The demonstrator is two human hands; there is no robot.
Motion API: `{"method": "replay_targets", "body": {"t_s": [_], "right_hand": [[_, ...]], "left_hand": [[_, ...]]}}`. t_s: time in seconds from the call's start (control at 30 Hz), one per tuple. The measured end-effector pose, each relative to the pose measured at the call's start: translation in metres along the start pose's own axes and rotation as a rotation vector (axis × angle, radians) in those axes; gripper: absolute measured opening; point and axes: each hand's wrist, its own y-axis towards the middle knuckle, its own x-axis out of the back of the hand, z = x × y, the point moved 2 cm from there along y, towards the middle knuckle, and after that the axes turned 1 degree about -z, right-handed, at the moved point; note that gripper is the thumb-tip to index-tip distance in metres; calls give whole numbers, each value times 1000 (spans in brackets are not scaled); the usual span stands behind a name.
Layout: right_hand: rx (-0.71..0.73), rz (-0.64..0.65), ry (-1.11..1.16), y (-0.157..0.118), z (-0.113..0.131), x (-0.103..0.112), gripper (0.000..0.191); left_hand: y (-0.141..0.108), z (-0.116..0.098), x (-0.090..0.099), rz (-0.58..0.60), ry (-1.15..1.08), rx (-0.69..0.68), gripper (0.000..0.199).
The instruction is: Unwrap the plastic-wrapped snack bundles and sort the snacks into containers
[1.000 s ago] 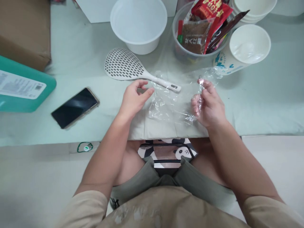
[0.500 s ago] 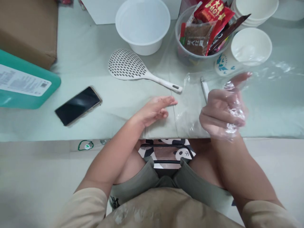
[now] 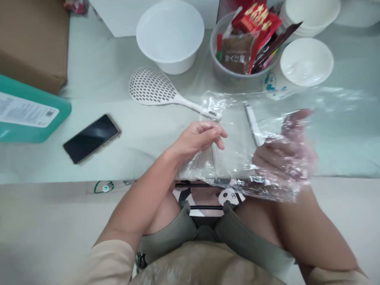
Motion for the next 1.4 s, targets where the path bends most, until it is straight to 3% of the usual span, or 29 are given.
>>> {"method": "replay_targets", "body": {"t_s": [0.1,0.23,0.33,0.43,0.63,0.73,0.8,0.87,0.97,1.03,1.13,1.4], "right_hand": [[-31,-17,215,14,4,9,57],[27,16,119,20,-4,13,68],[-11,58,-26,22,-12,11,54],[-2,12,-103,26,-18,11,41],[247,-133,-170,37,-24,14,24],[386,-97,-207,37,-23,14,19],[577,-46,-351,34,-19,13,24],[777,-27,-586,30,-15,13,23],[960,4,-878,27,-13,13,29],[1082,48,-941,27,-13,11,39],[1239,12,-937,26,-14,7,50],[1021,-328,-865,30,-18,-2,19]], "left_hand": [[-1,-8,12,70,98,81,36],[-3,-14,20,-108,166,88,23],[-5,-18,23,-190,140,99,21],[-9,-21,31,-272,156,83,16],[-19,-20,51,-340,173,5,15],[-21,-18,57,-364,148,-69,8],[-20,-17,60,-370,147,-162,10],[-18,-17,62,-363,164,-270,19],[-17,-17,66,-428,222,-380,52],[-18,-18,68,-512,266,-424,68],[-20,-20,69,-579,338,-484,71],[-15,-17,64,-515,514,-542,10]]}}
